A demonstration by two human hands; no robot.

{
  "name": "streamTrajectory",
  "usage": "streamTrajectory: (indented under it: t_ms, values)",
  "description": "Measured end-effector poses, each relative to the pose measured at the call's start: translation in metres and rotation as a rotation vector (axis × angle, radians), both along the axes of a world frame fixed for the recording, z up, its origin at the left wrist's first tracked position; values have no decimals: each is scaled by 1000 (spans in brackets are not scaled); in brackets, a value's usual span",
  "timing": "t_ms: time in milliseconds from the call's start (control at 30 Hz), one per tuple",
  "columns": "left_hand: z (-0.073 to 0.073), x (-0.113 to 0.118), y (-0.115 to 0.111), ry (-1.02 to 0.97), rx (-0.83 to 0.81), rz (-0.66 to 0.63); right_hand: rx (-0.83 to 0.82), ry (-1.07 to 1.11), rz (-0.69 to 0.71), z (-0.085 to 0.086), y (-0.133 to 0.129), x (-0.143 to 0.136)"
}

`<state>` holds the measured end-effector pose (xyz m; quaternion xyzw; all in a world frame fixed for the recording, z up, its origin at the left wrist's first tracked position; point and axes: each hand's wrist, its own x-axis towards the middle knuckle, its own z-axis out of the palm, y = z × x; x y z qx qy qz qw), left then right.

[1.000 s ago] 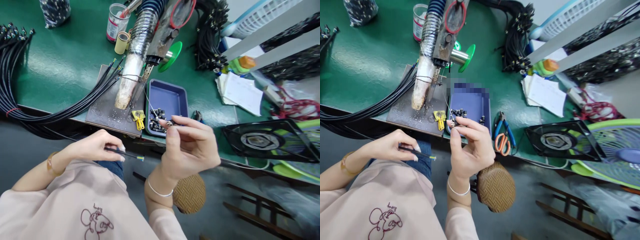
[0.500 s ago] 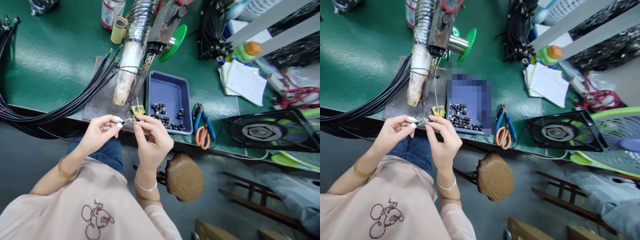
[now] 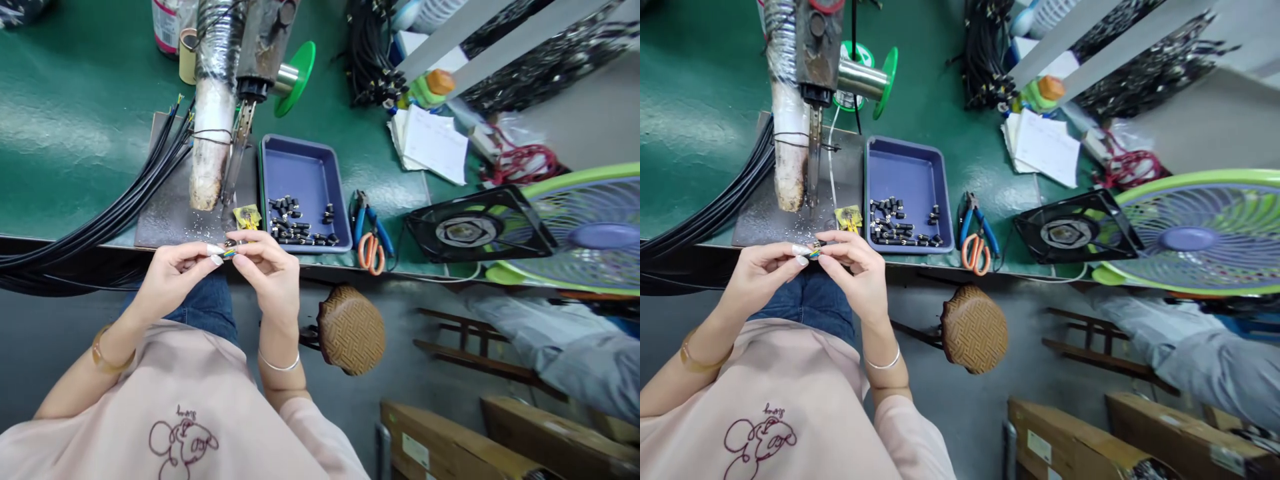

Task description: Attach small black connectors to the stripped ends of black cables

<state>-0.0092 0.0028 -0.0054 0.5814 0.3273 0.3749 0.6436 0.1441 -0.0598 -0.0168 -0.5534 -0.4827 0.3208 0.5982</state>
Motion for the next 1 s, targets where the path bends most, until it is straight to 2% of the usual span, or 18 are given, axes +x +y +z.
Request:
streamTrajectory:
  t_ms: [133,267,333,500,567,633,733,800,933,1000]
  values:
    - [4,-2,0,31,35,-51,33,34,18,0,-1,0]
    - [3,-4,-1,112,123,-75,18,-37,-12,1,-3,-1]
    - [-1,-4,-1,179,274,-57,25,-109,-33,4,-5,-2]
    - [-11,-3,-2,467,832,-12,67,-460,-170,13,-12,-3]
    - [-11,-1,-6,590,942,19,56,-469,-192,14,-13,-3]
    - [-11,3,-11,623,977,78,40,-345,-189,11,-13,-4]
    - [-10,7,-19,479,871,139,37,-151,-193,4,-13,-12]
    - [-8,7,-22,377,661,117,67,-151,-225,-1,-13,-19]
    - [-1,2,-20,189,149,-15,165,-334,-315,-8,-14,-30]
    - [2,-1,-17,102,-28,-52,167,-363,-325,-9,-14,-30]
